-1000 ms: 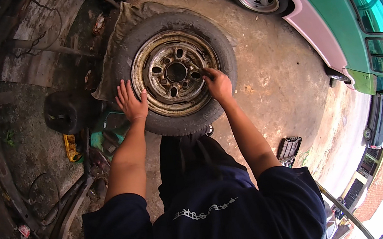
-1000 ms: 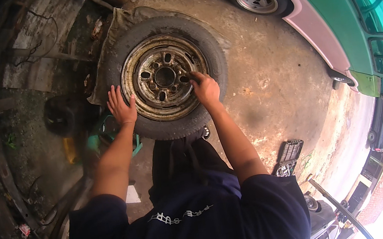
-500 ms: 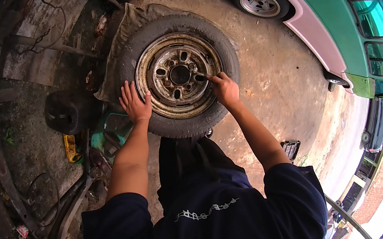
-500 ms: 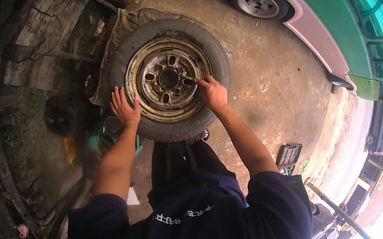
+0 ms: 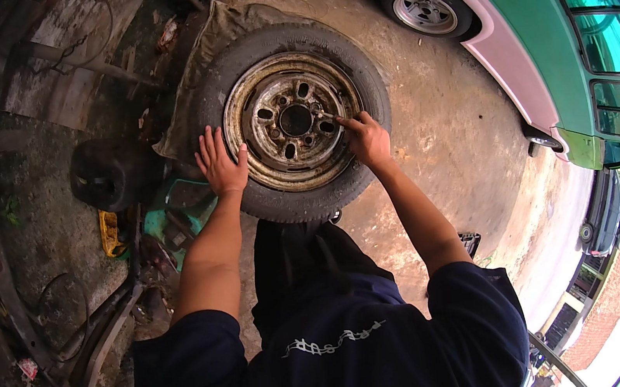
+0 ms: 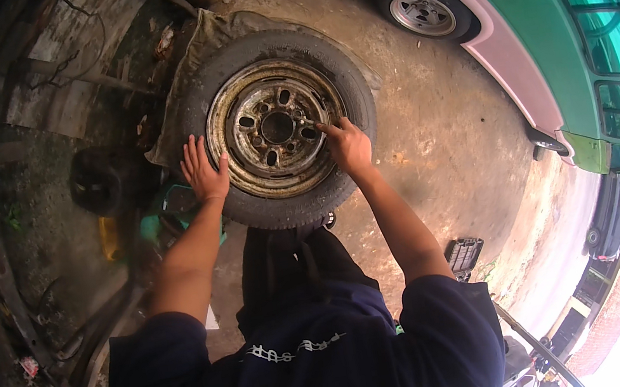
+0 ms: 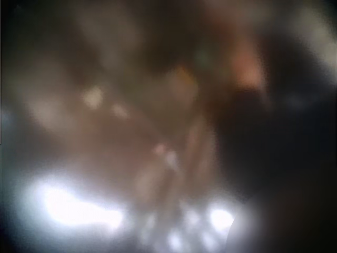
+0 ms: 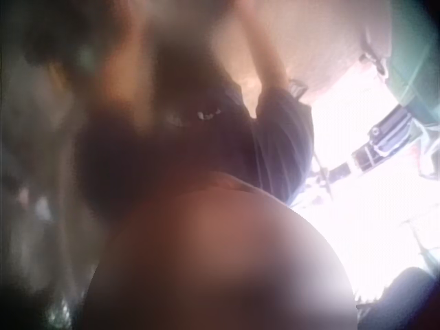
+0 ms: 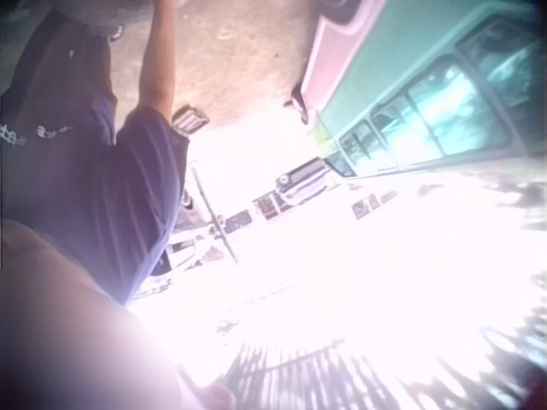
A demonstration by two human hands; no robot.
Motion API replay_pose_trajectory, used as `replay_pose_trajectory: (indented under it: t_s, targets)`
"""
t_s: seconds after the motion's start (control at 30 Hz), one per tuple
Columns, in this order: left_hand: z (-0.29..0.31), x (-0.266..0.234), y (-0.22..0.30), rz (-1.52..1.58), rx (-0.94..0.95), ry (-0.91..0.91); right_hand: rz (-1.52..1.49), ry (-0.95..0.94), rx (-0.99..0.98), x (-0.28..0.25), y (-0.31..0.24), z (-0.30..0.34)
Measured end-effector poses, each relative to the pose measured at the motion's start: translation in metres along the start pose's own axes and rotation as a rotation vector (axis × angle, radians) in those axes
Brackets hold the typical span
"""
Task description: The person uses a small metal tool to scrape and clean the inner rim of a car tire. They repeatedly rub the tool along the metal surface, focusing on removing dirt or rust from the wheel's edge.
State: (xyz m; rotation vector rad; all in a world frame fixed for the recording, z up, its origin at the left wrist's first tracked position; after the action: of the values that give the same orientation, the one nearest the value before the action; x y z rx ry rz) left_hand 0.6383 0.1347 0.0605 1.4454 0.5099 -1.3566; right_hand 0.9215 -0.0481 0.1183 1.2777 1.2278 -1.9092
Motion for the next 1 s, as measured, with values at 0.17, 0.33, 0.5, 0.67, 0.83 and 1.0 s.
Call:
replay_pose_trajectory:
  t_s: [0.17,0.33,0.5,0.67,0.83,1.0]
  targets:
    - [-0.001,-0.001,0.001,-0.025,-0.008,-0.003,0.078,0.089,-0.237,-0.015,-0.022,-0.034]
    - [-0.001,0.000,0.000,-0.008,-0.002,0.006,0.081,-0.066,-0.313,-0.017,-0.013,-0.069]
    - [-0.002,0.003,-0.002,-0.020,-0.001,-0.004,0.291,-0.161,-0.363,-0.012,-0.009,-0.096]
    - [-0.001,0.003,-0.002,-0.013,0.008,-0.001,0.417,-0.196,-0.399,-0.005,-0.018,-0.126]
    - [-0.001,0.002,-0.002,-0.007,0.016,0.017,0.421,-0.290,-0.458,0.004,-0.028,-0.152]
    - [0.000,-0.001,0.000,0.005,0.028,0.026,0.475,-0.341,-0.576,0.005,-0.033,-0.166]
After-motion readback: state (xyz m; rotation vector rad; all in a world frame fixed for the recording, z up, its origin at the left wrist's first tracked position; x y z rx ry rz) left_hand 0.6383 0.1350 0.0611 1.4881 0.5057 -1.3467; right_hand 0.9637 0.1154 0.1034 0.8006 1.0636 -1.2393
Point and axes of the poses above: each hand's wrist, its own z-axis away from the middle knuckle, its own x-axis out of the palm, y = z × x, the point moved 9 cm from there along -z, towards the middle knuckle, and after that the axes turned 10 degrees about -y, right-handed, at the moved point
